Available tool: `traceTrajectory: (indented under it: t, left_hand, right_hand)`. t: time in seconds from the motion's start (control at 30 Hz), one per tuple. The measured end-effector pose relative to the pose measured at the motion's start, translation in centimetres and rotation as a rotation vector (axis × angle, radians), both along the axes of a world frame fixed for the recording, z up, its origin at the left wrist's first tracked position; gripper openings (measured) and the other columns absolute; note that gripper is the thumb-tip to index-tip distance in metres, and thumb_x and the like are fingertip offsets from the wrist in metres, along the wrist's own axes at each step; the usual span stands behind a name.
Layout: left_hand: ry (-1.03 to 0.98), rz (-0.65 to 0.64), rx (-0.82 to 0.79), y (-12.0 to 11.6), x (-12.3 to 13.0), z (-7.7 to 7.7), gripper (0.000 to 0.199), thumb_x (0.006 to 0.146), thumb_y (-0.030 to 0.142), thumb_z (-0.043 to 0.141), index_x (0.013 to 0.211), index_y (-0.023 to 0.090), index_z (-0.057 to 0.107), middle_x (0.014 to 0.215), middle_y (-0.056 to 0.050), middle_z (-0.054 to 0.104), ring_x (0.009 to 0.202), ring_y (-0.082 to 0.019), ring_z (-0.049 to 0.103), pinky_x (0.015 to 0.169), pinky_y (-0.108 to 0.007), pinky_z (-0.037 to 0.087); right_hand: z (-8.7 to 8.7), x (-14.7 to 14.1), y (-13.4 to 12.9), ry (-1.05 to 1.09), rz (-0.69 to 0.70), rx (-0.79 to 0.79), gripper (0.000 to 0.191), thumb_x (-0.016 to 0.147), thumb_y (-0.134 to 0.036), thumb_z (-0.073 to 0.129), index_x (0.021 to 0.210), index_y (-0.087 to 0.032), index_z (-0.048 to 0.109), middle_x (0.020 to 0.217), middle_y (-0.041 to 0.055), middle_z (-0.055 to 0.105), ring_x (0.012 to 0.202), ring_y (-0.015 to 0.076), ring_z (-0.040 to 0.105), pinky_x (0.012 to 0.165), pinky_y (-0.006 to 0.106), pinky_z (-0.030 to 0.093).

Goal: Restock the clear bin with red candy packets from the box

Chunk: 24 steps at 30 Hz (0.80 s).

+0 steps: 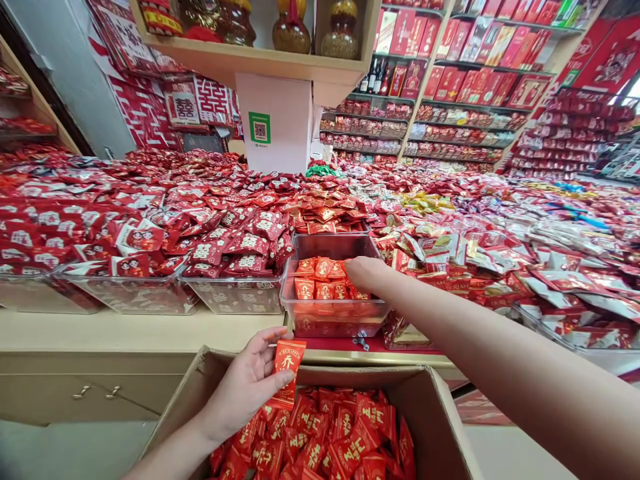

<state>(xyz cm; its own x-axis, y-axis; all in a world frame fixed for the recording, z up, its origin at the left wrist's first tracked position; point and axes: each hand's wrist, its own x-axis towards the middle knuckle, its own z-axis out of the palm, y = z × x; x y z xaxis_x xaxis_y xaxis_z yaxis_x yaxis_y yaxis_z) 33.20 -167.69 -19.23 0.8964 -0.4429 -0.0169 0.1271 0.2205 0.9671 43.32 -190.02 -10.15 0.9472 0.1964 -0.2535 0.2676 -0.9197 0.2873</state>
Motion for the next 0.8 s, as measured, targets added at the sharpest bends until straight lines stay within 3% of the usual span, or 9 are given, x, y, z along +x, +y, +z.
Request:
traceTrajectory:
  t: [0.2,0.3,0.4,0.47,0.53,0.6,0.67,0.73,0.8]
  left_hand:
    - [0.014,0.007,-0.007,0.1,0.1,-0.2,0.047,0.068,0.009,0.059,0.108,0.023,0.040,0.108,-0.004,0.054,0.091,-0.015,0.056,0.081,-0.026,0.044]
    - [-0.004,0.014,-0.044,0.1,0.1,-0.2,0.048,0.067,0.008,0.060,0.108,0.023,0.040,0.105,-0.004,0.054,0.088,-0.014,0.056,0.080,-0.027,0.044]
    - [-0.031,0.035,-0.095,0.1,0.0,0.0,0.050,0.067,0.006,0.061,0.108,0.024,0.039,0.108,-0.003,0.050,0.090,-0.013,0.055,0.082,-0.028,0.043]
    - [-0.035,0.060,-0.123,0.1,0.0,0.3,0.051,0.066,0.006,0.062,0.108,0.025,0.039,0.109,-0.003,0.047,0.091,-0.013,0.054,0.081,-0.027,0.043]
    - [-0.037,0.084,-0.151,0.1,0.0,0.5,0.050,0.066,0.006,0.062,0.106,0.025,0.039,0.108,-0.002,0.047,0.090,-0.013,0.054,0.080,-0.026,0.044]
    - [-0.039,0.096,-0.180,0.0,0.1,0.6,0.049,0.065,0.007,0.063,0.104,0.025,0.041,0.106,-0.002,0.049,0.090,-0.013,0.054,0.079,-0.025,0.044]
    - [-0.030,0.091,-0.199,-0.1,0.0,0.6,0.047,0.065,0.007,0.064,0.103,0.025,0.042,0.105,-0.001,0.050,0.093,-0.014,0.053,0.080,-0.025,0.043]
    - [-0.010,0.075,-0.203,-0.2,-0.3,0.5,0.046,0.066,0.008,0.064,0.102,0.025,0.043,0.104,-0.002,0.050,0.095,-0.015,0.052,0.082,-0.026,0.043]
    - [-0.010,0.078,-0.193,-0.2,-0.6,0.4,0.042,0.068,0.011,0.062,0.103,0.025,0.042,0.102,-0.001,0.051,0.094,-0.015,0.052,0.082,-0.028,0.042]
  right_hand:
    - [-1.7,0.4,-1.1,-0.028,0.024,-0.011,0.032,0.075,-0.005,0.033,0.087,-0.007,0.063,0.090,0.0172,0.064,0.084,0.0265,0.059,0.064,0.031,0.044]
    - [-0.8,0.3,-0.8,-0.038,0.037,0.007,0.028,0.073,-0.004,0.037,0.082,-0.007,0.063,0.087,0.0177,0.064,0.083,0.0252,0.059,0.064,0.028,0.042]
    - [1.2,-1.8,0.7,-0.212,0.052,0.143,0.021,0.074,-0.013,0.042,0.077,-0.010,0.062,0.080,0.0153,0.064,0.076,0.0243,0.059,0.061,0.028,0.040]
    - [2.1,-4.6,2.1,-0.314,0.080,0.349,0.021,0.077,-0.023,0.041,0.075,-0.014,0.060,0.074,0.0108,0.064,0.069,0.0211,0.059,0.059,0.027,0.039]
    - [1.6,-7.7,3.6,-0.269,0.053,0.607,0.022,0.078,-0.031,0.041,0.072,-0.018,0.058,0.064,0.0057,0.062,0.059,0.0168,0.056,0.053,0.025,0.037]
    - [-0.4,-10.5,4.9,-0.115,-0.040,0.859,0.022,0.075,-0.040,0.047,0.073,-0.019,0.056,0.057,0.0030,0.059,0.051,0.0152,0.053,0.047,0.024,0.035]
    - [-3.4,-12.2,6.1,0.099,-0.111,1.153,0.031,0.071,-0.043,0.053,0.091,-0.020,0.051,0.061,0.0018,0.059,0.053,0.0154,0.053,0.046,0.024,0.037]
    - [-6.2,-13.1,7.1,0.261,-0.137,1.466,0.040,0.070,-0.040,0.056,0.102,-0.021,0.042,0.073,0.0022,0.060,0.064,0.0154,0.056,0.053,0.024,0.042]
    - [-7.6,-13.4,7.7,0.311,-0.136,1.676,0.037,0.072,-0.035,0.055,0.103,-0.022,0.039,0.084,0.0029,0.059,0.074,0.0146,0.056,0.063,0.026,0.044]
